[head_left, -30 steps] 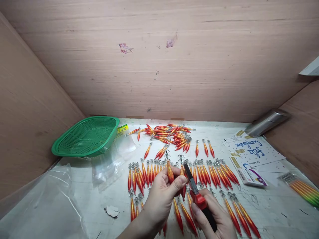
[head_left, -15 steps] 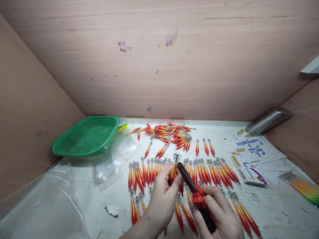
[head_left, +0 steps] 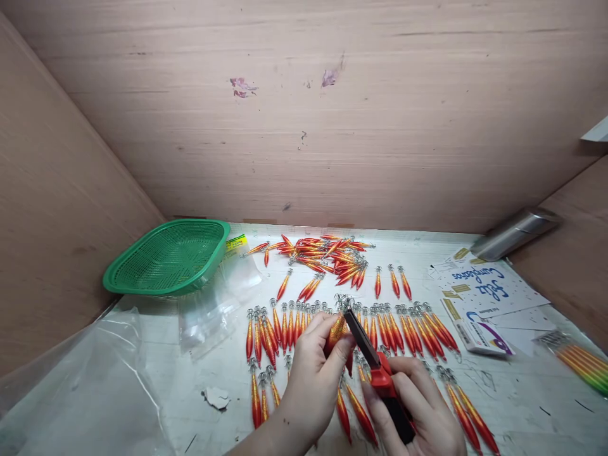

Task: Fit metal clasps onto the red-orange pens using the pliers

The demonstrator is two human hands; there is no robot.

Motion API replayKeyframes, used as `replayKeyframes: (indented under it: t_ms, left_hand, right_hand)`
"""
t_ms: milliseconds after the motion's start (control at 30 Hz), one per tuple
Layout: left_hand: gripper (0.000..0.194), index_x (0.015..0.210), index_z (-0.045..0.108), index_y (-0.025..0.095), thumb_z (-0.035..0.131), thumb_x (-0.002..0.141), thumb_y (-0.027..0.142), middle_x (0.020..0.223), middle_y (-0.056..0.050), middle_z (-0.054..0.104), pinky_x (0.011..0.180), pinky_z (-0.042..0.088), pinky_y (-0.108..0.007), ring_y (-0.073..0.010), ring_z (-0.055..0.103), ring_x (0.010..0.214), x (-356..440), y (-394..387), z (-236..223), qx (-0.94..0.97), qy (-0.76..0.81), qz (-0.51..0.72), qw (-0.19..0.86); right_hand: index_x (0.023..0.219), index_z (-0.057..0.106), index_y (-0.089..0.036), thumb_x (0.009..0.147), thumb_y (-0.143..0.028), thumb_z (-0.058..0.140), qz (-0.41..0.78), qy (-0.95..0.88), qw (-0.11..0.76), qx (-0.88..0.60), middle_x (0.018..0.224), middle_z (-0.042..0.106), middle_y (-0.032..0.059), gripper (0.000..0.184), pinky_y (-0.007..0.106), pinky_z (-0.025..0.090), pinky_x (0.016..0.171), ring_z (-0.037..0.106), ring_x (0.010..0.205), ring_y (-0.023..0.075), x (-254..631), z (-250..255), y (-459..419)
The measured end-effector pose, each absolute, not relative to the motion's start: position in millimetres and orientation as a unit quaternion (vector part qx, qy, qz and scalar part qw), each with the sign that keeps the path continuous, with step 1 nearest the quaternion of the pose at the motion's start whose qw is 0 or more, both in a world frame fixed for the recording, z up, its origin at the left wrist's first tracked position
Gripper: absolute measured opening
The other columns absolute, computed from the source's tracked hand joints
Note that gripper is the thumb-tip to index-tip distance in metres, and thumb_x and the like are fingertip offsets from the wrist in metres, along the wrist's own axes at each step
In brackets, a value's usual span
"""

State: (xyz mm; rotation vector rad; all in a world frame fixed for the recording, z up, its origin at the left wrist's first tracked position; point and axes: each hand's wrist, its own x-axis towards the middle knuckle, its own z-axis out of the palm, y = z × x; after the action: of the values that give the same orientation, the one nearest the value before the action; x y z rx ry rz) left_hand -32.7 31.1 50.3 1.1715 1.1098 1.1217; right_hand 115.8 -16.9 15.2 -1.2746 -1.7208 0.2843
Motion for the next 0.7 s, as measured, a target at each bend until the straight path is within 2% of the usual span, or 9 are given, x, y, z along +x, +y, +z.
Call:
replayKeyframes:
  t_ms: [167,367,567,700]
  left_hand:
    - [0.028,0.085,0.073,0.021,0.059,0.092,0.044,0.083,-0.003,0.055,0.071,0.038,-0.029,-0.0190,0.049,0.079,-31,29,51,0.474,0.458,0.474,0.584]
    - [0.032,0.087,0.073,0.020,0.065,0.086,0.051,0.070,0.002,0.046,0.053,0.029,-0.026,-0.0126,0.034,0.057,-30,28,50,0.441,0.464,0.479,0.601]
    - [0.043,0.086,0.065,0.018,0.074,0.075,0.059,0.054,0.011,0.029,0.045,0.014,-0.025,-0.0063,0.017,0.045,-37,31,49,0.365,0.421,0.421,0.715]
    - [0.043,0.082,0.061,0.018,0.076,0.073,0.058,0.054,0.012,0.029,0.046,0.014,-0.024,-0.0054,0.017,0.045,-41,34,51,0.359,0.416,0.414,0.726]
  right_hand:
    - [0.088,0.064,-0.022,0.089,-0.019,0.063,0.111,-0.715,0.462,-0.513,0.092,0.061,0.0055,0.003,0.023,0.054,0.067,0.065,0.077,0.0161,117,13,-16]
    - [0.091,0.061,-0.022,0.093,-0.022,0.058,0.094,-0.702,0.473,-0.523,0.096,0.065,0.0079,0.004,0.028,0.053,0.073,0.067,0.079,0.0183,110,2,-18]
    - [0.093,0.060,-0.023,0.095,-0.022,0.054,0.123,-0.721,0.470,-0.495,0.090,0.065,0.0067,0.006,0.026,0.056,0.072,0.068,0.081,0.0187,119,5,-11]
    - [0.091,0.059,-0.024,0.093,-0.020,0.056,0.093,-0.762,0.444,-0.461,0.090,0.066,0.0052,0.005,0.023,0.056,0.069,0.070,0.079,0.0176,125,9,-6]
